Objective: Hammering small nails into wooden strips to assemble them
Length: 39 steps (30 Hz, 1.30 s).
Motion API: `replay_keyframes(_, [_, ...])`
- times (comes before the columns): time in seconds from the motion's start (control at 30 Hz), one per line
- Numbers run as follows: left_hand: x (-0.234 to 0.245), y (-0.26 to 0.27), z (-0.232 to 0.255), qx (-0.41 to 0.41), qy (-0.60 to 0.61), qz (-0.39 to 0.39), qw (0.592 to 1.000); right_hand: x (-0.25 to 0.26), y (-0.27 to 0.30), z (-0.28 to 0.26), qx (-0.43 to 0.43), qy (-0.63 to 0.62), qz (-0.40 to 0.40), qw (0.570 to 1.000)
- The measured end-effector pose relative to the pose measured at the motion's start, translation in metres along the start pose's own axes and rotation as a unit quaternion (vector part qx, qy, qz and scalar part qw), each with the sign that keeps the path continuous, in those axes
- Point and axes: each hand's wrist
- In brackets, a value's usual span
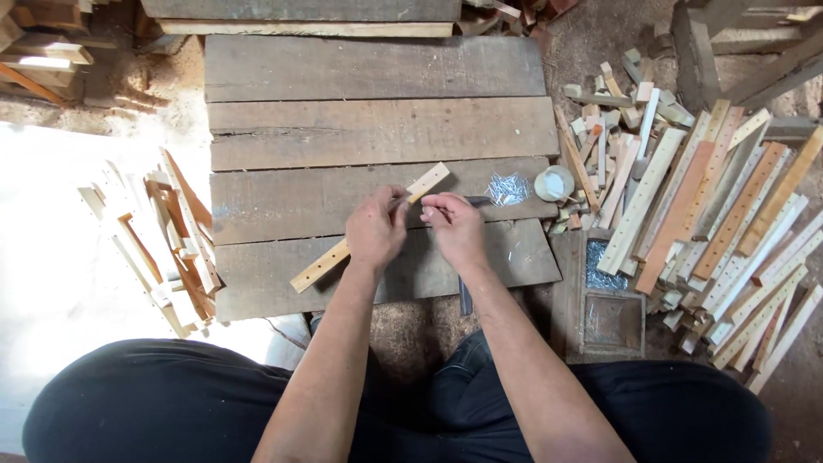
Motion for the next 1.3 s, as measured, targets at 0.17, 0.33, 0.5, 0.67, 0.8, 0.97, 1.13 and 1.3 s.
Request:
replay_keyframes(0.17, [-0.008,-0.011,-0.012,-0.066,-0.029,0.001,0.997,-0.008,-0.014,0.025,-0.043,-0.017,-0.015,0.999])
replay_keyframes(0.33, [-0.015,-0.020,-0.016,-0.079,0.001,-0.023,0.997,-0.003,-0.021,0.044,-0.047,-0.053,-0.026,0.997])
replay_keyframes(0.5, [-0.021,-0.020,-0.018,-0.074,0.021,-0.032,0.996,-0.001,-0.020,0.031,-0.039,-0.072,-0.023,0.996])
replay_keyframes(0.67, [-0.031,-0.019,-0.014,-0.114,0.045,0.028,0.992,0.029,0.000,-0.019,-0.083,0.111,0.020,0.990])
replay_keyframes(0.8, [-0.034,-0.015,-0.011,-0.090,0.006,0.061,0.994,0.049,0.032,-0.062,-0.227,0.431,-0.104,0.867])
replay_keyframes(0.97, [-0.039,-0.019,-0.012,-0.104,-0.029,0.053,0.993,0.049,0.025,0.013,-0.246,0.440,-0.110,0.857])
replay_keyframes(1.13, [-0.041,-0.015,-0.011,-0.123,-0.062,0.060,0.989,0.050,0.032,0.020,-0.328,0.260,-0.089,0.904])
replay_keyframes(1.3, [-0.046,-0.015,-0.024,-0.127,-0.113,0.046,0.984,0.065,0.038,0.003,-0.304,0.197,-0.017,0.932])
Point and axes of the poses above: each hand's wrist, its own y-axis away from the middle knuckle, its own x-axis out of the back of the hand, z = x × y, and after that the axes turned 13 degrees about y, right-handed
